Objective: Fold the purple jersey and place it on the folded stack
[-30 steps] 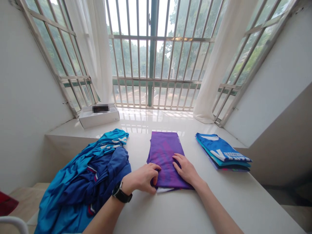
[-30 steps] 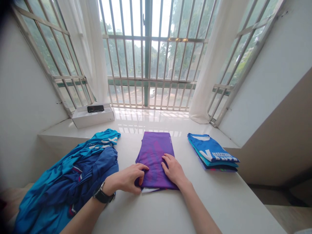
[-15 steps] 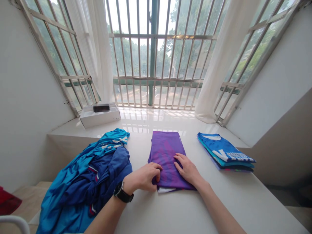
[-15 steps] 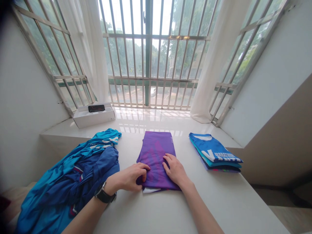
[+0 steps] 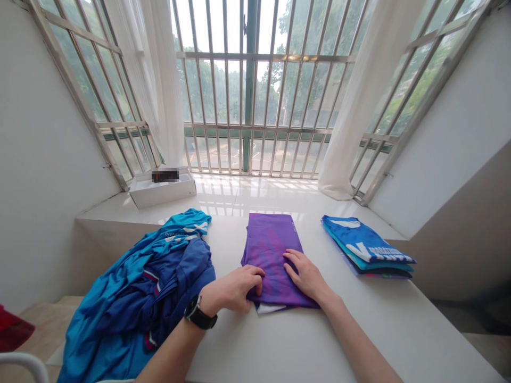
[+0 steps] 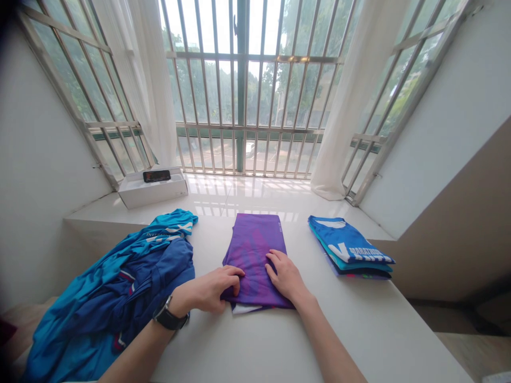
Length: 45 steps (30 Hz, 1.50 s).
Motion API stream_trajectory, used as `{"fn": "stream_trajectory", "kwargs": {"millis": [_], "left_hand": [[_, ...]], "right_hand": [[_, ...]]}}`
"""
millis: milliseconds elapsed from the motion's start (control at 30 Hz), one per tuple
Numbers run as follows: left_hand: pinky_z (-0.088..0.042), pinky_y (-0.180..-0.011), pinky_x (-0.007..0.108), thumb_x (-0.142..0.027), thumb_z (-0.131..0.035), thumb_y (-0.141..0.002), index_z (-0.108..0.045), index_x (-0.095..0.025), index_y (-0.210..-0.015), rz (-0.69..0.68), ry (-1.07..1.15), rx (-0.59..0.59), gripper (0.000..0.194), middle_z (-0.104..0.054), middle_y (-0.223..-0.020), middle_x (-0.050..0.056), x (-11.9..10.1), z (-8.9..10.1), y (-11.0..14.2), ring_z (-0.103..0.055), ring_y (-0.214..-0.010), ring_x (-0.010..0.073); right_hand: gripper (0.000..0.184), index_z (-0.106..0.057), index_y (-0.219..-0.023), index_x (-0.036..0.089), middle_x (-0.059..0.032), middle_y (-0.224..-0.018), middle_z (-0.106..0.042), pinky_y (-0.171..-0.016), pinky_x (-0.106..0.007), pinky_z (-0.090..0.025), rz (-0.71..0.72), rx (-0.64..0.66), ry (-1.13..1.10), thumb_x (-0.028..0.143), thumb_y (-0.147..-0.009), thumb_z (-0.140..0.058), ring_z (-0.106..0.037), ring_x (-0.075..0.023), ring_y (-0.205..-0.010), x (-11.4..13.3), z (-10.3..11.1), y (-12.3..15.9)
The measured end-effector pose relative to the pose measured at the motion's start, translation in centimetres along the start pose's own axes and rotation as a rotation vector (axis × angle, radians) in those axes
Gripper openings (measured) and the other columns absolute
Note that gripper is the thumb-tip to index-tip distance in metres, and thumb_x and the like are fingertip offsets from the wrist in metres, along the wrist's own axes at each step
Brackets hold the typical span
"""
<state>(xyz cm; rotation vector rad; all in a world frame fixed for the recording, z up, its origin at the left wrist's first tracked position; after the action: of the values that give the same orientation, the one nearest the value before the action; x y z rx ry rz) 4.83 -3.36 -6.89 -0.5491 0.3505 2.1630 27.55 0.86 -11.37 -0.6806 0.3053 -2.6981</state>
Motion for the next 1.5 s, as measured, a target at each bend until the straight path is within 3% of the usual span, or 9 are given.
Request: {"fn": "stream_trajectory", "kwargs": {"millis": [200, 400, 733, 1033, 1133, 1267, 1500], "left_hand": [[-0.042, -0.107, 0.033, -0.003, -0.065, -0.061, -0.061, -0.022, -0.097, 0.005, 0.068, 0.004, 0.041, -0.052, -0.138, 0.009, 0.1, 0.1, 0.2, -0.048, -0.131, 0.0265], [-0.047, -0.1, 0.03, -0.008, -0.066, -0.064, -0.062, -0.021, -0.088, 0.057, 0.06, -0.031, 0.027, -0.058, -0.13, 0.007, 0.0, 0.1, -0.1, -0.06, -0.116, 0.0249], [-0.046, -0.1, 0.031, -0.02, -0.077, -0.064, -0.067, -0.022, -0.084, 0.087, 0.02, -0.067, 0.022, -0.061, -0.13, 0.006, 0.7, 1.0, 0.3, -0.058, -0.117, 0.0261], [-0.048, -0.095, 0.029, -0.017, -0.072, -0.068, -0.069, -0.02, -0.077, 0.095, -0.049, -0.076, 0.01, -0.061, -0.127, 0.005, 0.8, 0.8, 0.2, -0.061, -0.11, 0.0242], [-0.049, -0.09, 0.028, -0.022, -0.07, -0.072, -0.066, -0.02, -0.078, 0.074, -0.089, -0.092, 0.007, -0.065, -0.118, 0.006, 0.6, 1.0, 0.0, -0.063, -0.102, 0.0225], [-0.048, -0.076, 0.025, -0.015, -0.06, -0.074, -0.061, -0.021, -0.085, 0.088, -0.163, -0.158, 0.013, -0.068, -0.088, 0.001, 0.5, 1.4, -0.3, -0.063, -0.082, 0.0183], [-0.044, -0.067, 0.026, -0.02, -0.05, -0.085, -0.054, -0.024, -0.1, 0.214, -0.229, -0.277, 0.016, -0.069, -0.083, 0.001, 1.1, 1.3, -0.7, -0.066, -0.075, 0.0199]], "right_hand": [[0.037, -0.065, -0.123, 0.019, -0.0119, -0.134, -0.061, -0.109, -0.042, -0.045, -0.002, 0.015, 0.013, 0.035, -0.095, -0.046, -0.057, -0.025, -0.124, 0.1, 0.1, 0.0], [0.036, -0.066, -0.122, 0.02, -0.0116, -0.134, -0.061, -0.108, -0.041, -0.045, 0.004, 0.013, -0.004, 0.034, -0.095, -0.048, -0.057, -0.0245, -0.124, 0.0, 0.1, 0.0], [0.04, -0.065, -0.124, 0.016, -0.0137, -0.136, -0.059, -0.11, -0.04, -0.043, 0.004, 0.042, 0.004, 0.035, -0.096, -0.045, -0.056, -0.0251, -0.125, 0.1, 0.1, 0.0], [0.041, -0.064, -0.125, 0.017, -0.0137, -0.137, -0.059, -0.11, -0.042, -0.043, -0.006, 0.049, 0.005, 0.036, -0.095, -0.045, -0.056, -0.0261, -0.125, 0.0, 0.0, 0.0], [0.04, -0.065, -0.125, 0.017, -0.0139, -0.136, -0.059, -0.11, -0.042, -0.043, -0.001, 0.04, -0.002, 0.036, -0.095, -0.045, -0.056, -0.0263, -0.125, 0.0, 0.0, 0.0], [0.039, -0.066, -0.123, 0.017, -0.0145, -0.135, -0.06, -0.109, -0.044, -0.044, 0.008, 0.022, -0.007, 0.036, -0.094, -0.047, -0.057, -0.0271, -0.124, -0.1, -0.1, 0.0], [0.033, -0.069, -0.112, 0.02, -0.0128, -0.128, -0.064, -0.105, -0.043, -0.046, 0.054, 0.04, -0.113, 0.036, -0.095, -0.046, -0.06, -0.026, -0.118, 0.8, 0.8, 0.0]]}}
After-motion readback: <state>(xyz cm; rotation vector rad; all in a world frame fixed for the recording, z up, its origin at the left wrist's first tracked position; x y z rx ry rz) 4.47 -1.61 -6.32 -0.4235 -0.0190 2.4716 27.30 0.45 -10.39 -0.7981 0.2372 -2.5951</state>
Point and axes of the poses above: each hand's wrist, its own y-axis away from the middle knuckle, its own z-axis out of the back of the hand, x = y × z, the point moved 4 cm from there along -y, towards the middle knuckle
